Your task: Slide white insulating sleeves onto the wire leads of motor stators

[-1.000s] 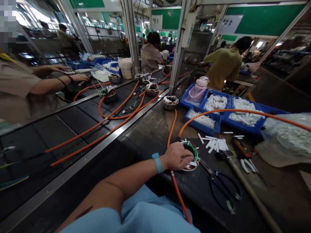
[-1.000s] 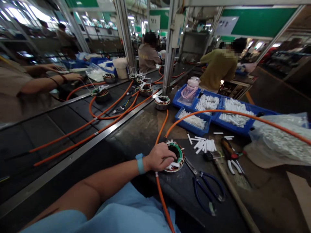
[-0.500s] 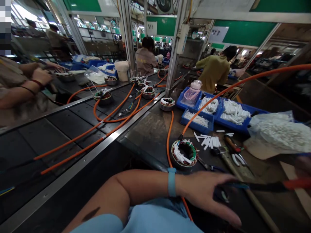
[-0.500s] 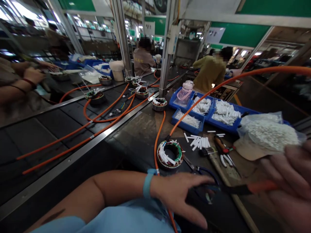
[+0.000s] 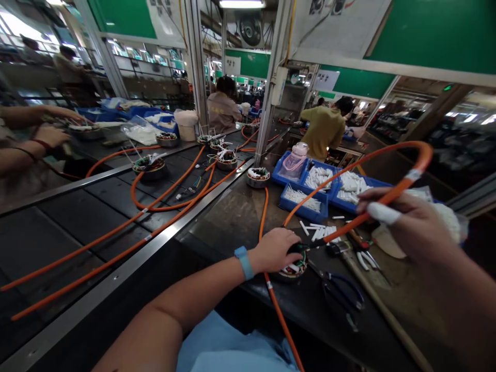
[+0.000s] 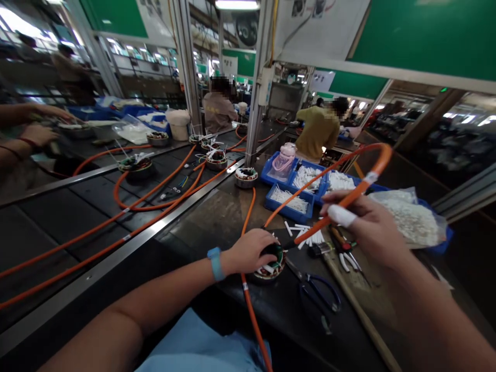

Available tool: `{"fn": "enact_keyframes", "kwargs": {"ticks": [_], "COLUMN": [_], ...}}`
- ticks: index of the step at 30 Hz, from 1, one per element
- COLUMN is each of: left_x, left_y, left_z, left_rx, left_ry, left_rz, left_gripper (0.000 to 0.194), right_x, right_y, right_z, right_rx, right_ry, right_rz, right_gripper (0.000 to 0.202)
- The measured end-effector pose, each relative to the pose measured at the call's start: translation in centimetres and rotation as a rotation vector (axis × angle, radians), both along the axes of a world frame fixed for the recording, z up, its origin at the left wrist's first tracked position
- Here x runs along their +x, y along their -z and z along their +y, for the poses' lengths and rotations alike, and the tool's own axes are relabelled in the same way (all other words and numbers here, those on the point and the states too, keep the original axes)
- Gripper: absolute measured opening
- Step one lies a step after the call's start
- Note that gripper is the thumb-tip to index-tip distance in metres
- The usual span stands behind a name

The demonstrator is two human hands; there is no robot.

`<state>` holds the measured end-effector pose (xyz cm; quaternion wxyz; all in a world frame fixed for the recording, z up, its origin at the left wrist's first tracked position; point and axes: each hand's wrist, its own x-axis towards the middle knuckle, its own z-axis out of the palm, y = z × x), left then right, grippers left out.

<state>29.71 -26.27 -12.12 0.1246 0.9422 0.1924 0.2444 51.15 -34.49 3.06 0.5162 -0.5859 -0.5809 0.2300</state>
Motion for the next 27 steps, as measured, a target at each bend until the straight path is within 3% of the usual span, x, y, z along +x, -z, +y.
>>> {"fn": "enact_keyframes", "kwargs": {"ticks": [3, 6, 9, 12, 14, 16, 18, 19, 20, 22, 23, 24, 27], "left_x": [-0.7, -0.5, 0.0, -0.2, -0.7, -1.5, -2.5, -3.0, -3.6, -4.6, -5.1, -5.5, -6.2], "left_y": [2.3, 3.7, 3.8, 2.8, 1.6, 0.3, -1.1, -1.7, -2.3, -3.0, -3.2, -3.2, -2.9], "left_z": [-0.7, -0.8, -0.6, -1.0, -1.6, -2.3, -2.5, -2.4, -2.2, -1.4, -1.0, -0.5, 0.8], "left_rx": [0.085, 0.049, -0.213, -0.474, -0.7, -1.02, -1.289, -1.384, -1.449, -1.491, -1.476, -1.446, -1.317], "left_ry": [0.016, 0.004, -0.061, -0.134, -0.129, -0.067, -0.023, -0.017, -0.011, 0.02, 0.039, 0.051, 0.019], "left_rz": [-0.039, -0.098, -0.308, -0.481, -0.631, -0.836, -0.998, -1.053, -1.096, -1.155, -1.186, -1.221, -1.333], "left_gripper": [0.035, 0.041, 0.053, 0.069, 0.076, 0.077, 0.075, 0.075, 0.075, 0.079, 0.08, 0.081, 0.082], "right_x": [-1.2, -2.4, -4.4, -6.9, -8.1, -8.7, -8.6, -8.5, -8.5, -8.9, -9.5, -10.2, -12.1], "right_y": [1.5, 1.2, 0.1, -0.3, -0.1, 0.5, 1.4, 2.1, 3.0, 5.3, 6.7, 8.2, 12.1], "right_z": [0.8, 2.1, 4.4, 7.6, 9.2, 9.6, 8.4, 7.3, 5.9, 3.0, 1.5, 0.1, -3.4], "right_rx": [-0.056, -0.049, 0.004, 0.057, -0.04, -0.273, -0.406, -0.377, -0.269, -0.036, -0.021, -0.104, -0.617], "right_ry": [-0.045, -0.077, -0.139, -0.147, -0.165, -0.361, -0.607, -0.655, -0.595, -0.228, -0.14, -0.16, -0.54], "right_rz": [0.125, 0.188, 0.185, 0.173, 0.139, 0.005, -0.168, -0.22, -0.221, -0.101, -0.034, 0.026, 0.205], "right_gripper": [0.026, 0.025, 0.024, 0.024, 0.024, 0.026, 0.029, 0.031, 0.033, 0.038, 0.042, 0.047, 0.063]}}
